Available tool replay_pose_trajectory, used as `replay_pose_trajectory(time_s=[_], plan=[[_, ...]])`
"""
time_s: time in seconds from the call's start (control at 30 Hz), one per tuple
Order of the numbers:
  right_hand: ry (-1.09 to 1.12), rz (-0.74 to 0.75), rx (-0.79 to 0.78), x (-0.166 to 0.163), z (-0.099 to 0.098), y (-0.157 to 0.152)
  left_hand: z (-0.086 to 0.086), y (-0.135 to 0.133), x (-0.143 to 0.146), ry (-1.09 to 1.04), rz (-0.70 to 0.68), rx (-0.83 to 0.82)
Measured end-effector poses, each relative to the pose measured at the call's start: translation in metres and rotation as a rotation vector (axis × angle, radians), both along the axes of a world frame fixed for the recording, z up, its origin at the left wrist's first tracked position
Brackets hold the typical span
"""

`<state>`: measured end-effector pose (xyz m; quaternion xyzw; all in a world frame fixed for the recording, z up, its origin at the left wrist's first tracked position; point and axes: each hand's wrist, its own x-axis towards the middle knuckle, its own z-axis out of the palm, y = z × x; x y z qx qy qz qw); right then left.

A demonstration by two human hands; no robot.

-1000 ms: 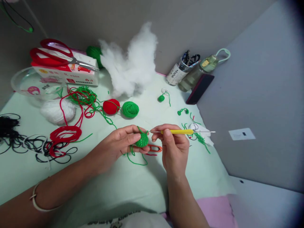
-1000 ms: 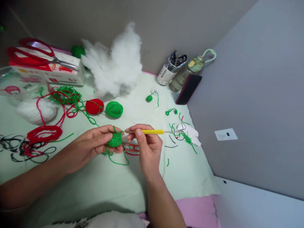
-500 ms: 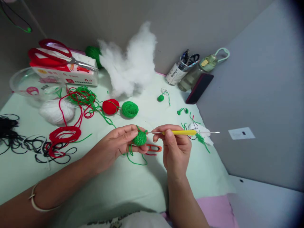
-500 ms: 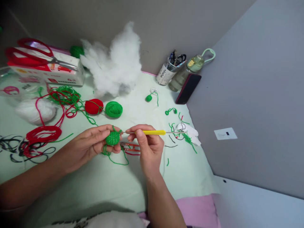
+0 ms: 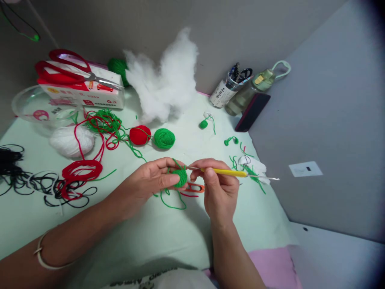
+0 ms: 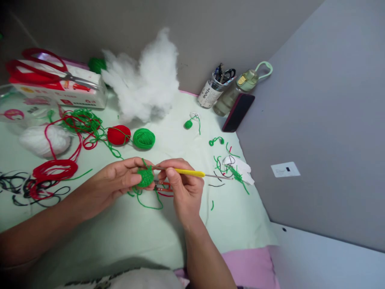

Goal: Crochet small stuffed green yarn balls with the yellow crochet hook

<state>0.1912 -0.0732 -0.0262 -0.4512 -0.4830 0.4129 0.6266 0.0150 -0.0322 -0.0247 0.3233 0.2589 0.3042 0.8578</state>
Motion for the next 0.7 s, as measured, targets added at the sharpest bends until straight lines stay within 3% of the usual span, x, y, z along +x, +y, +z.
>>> replay_pose_trajectory(time_s=[0.43,0.7], plan=[[-0.018,0.086,0.057,-0.0026,-0.0039,0.0023,-0.0038,-0.0065,0.0021,0.172,0.116,0.074],[0.149,0.173,-0.088,-0.0006,-0.0045,0.0016,0.0021,-0.0075,0.0009,0.475,0.162,0.413]])
